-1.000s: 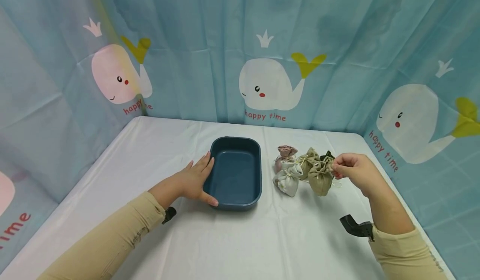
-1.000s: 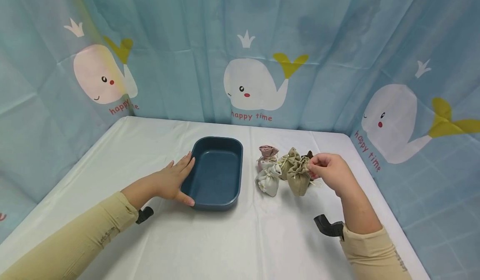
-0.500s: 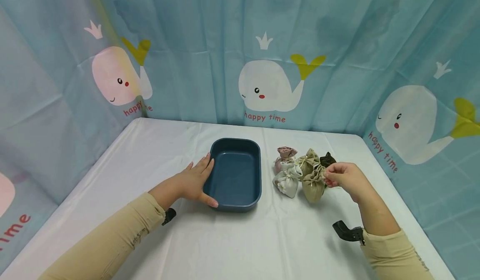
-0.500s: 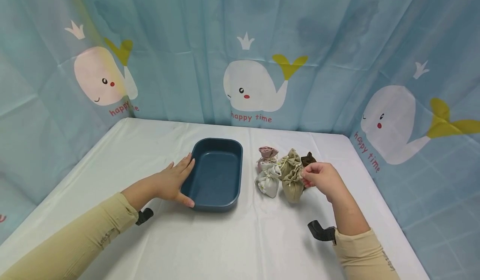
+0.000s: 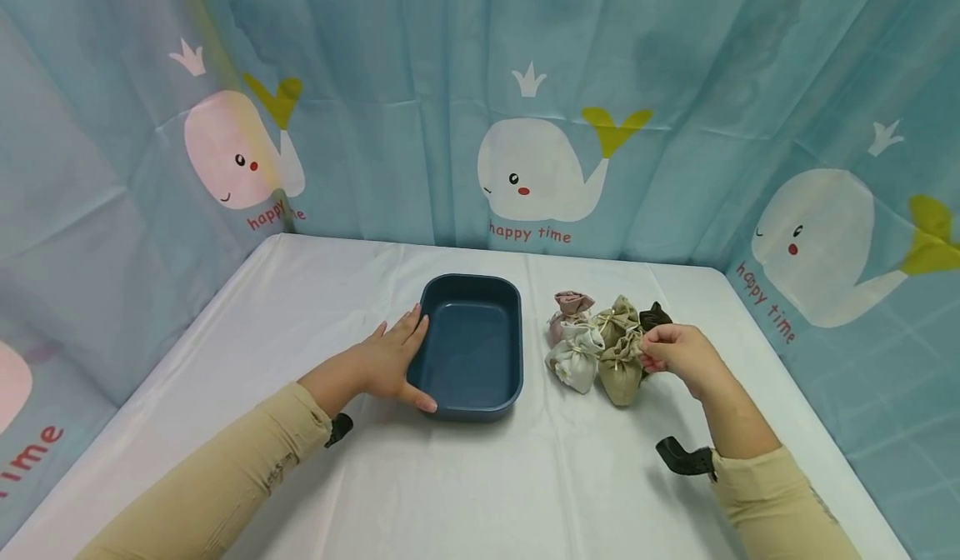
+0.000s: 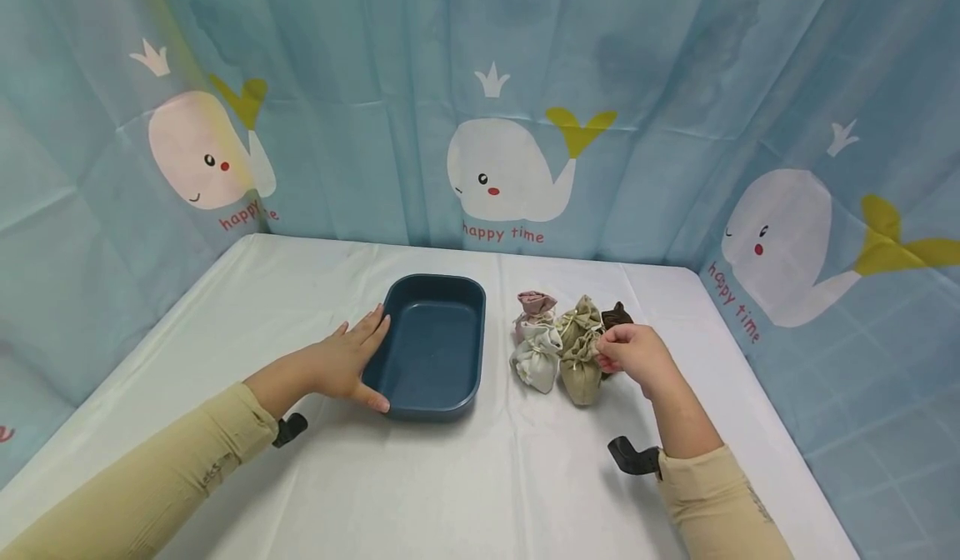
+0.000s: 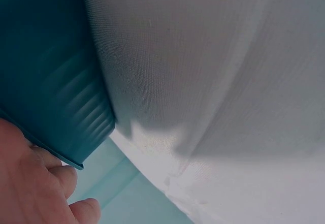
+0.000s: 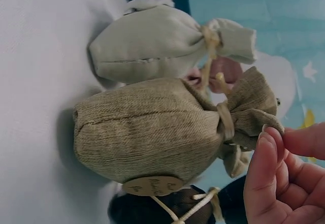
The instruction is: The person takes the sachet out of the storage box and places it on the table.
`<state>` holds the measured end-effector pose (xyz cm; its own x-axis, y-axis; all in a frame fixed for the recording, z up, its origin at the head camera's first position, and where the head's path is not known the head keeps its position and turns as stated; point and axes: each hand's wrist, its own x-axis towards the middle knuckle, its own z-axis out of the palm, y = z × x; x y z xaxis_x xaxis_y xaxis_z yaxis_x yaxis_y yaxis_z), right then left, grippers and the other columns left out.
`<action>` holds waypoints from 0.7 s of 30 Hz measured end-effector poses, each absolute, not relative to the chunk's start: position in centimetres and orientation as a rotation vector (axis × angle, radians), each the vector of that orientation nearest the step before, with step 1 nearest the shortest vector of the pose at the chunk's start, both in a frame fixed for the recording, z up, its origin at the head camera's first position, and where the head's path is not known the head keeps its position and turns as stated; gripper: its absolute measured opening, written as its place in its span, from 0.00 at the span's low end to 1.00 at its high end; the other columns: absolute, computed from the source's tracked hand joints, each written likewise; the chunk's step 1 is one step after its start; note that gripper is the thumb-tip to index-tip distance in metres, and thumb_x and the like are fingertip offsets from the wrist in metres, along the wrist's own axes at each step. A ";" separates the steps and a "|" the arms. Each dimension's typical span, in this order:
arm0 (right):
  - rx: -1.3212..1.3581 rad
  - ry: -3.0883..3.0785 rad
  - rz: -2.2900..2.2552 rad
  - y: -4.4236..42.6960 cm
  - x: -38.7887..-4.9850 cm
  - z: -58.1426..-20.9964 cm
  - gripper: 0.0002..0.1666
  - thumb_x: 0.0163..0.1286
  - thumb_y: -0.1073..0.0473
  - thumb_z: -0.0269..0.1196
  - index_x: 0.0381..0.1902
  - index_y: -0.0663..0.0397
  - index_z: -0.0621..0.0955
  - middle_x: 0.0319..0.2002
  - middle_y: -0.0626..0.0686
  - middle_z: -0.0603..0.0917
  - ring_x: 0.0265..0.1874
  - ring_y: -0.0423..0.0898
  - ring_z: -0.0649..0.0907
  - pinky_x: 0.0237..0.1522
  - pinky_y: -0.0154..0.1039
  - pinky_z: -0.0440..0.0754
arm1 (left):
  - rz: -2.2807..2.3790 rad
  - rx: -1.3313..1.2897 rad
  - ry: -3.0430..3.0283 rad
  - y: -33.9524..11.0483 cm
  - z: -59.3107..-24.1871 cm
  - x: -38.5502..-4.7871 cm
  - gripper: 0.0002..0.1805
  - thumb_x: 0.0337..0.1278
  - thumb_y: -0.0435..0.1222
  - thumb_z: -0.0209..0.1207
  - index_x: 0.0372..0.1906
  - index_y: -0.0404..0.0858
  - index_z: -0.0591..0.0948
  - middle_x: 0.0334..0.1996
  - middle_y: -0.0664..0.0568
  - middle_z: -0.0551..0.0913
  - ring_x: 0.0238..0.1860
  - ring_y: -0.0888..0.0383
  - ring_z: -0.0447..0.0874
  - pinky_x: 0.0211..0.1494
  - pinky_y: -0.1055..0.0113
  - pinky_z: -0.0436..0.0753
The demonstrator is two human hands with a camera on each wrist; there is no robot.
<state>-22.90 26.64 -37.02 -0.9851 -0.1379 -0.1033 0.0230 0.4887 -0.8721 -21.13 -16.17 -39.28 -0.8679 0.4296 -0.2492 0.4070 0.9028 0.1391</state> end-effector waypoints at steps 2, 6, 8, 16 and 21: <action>-0.099 2.567 -1.512 26.3 -23.1 -37.1 0.10 0.66 0.69 0.52 0.34 0.77 0.75 0.26 0.54 0.79 0.26 0.43 0.81 0.31 0.37 0.81 | 0.104 0.628 2.795 -16.2 -39.3 -21.2 0.77 0.18 0.80 0.48 0.71 0.34 0.38 0.71 0.42 0.30 0.71 0.47 0.32 0.67 0.42 0.43; -0.077 2.580 -1.503 25.8 -23.6 -37.5 0.10 0.67 0.68 0.52 0.35 0.76 0.75 0.26 0.55 0.80 0.26 0.43 0.81 0.30 0.37 0.81 | 0.112 0.636 2.796 -16.3 -39.2 -21.2 0.76 0.18 0.80 0.48 0.71 0.33 0.38 0.71 0.41 0.30 0.71 0.46 0.32 0.67 0.42 0.44; -0.064 2.597 -1.488 25.6 -23.9 -37.7 0.11 0.68 0.67 0.52 0.35 0.74 0.76 0.27 0.55 0.81 0.27 0.43 0.81 0.31 0.38 0.81 | 0.127 0.639 2.795 -16.4 -39.3 -21.3 0.76 0.19 0.79 0.49 0.71 0.33 0.38 0.71 0.41 0.30 0.71 0.46 0.32 0.67 0.42 0.43; -0.051 2.693 -1.339 25.8 -24.2 -37.7 0.15 0.67 0.58 0.57 0.36 0.68 0.78 0.29 0.54 0.82 0.27 0.43 0.82 0.36 0.44 0.81 | 0.137 0.623 2.798 -16.4 -39.5 -21.2 0.76 0.20 0.79 0.50 0.71 0.34 0.38 0.71 0.42 0.30 0.71 0.47 0.31 0.68 0.43 0.43; -0.051 2.723 -1.246 25.8 -24.0 -37.2 0.18 0.65 0.52 0.59 0.34 0.66 0.79 0.30 0.54 0.83 0.28 0.44 0.82 0.38 0.46 0.81 | 0.200 0.613 2.795 -16.4 -39.5 -21.0 0.75 0.22 0.75 0.56 0.71 0.33 0.38 0.71 0.41 0.30 0.71 0.48 0.30 0.68 0.44 0.43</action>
<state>-24.02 25.77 -37.16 -0.9888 -0.0911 -0.1184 0.0300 0.6551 -0.7550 -21.01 -16.38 -39.48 -0.8735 0.4273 -0.2333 0.3897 0.9010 0.1908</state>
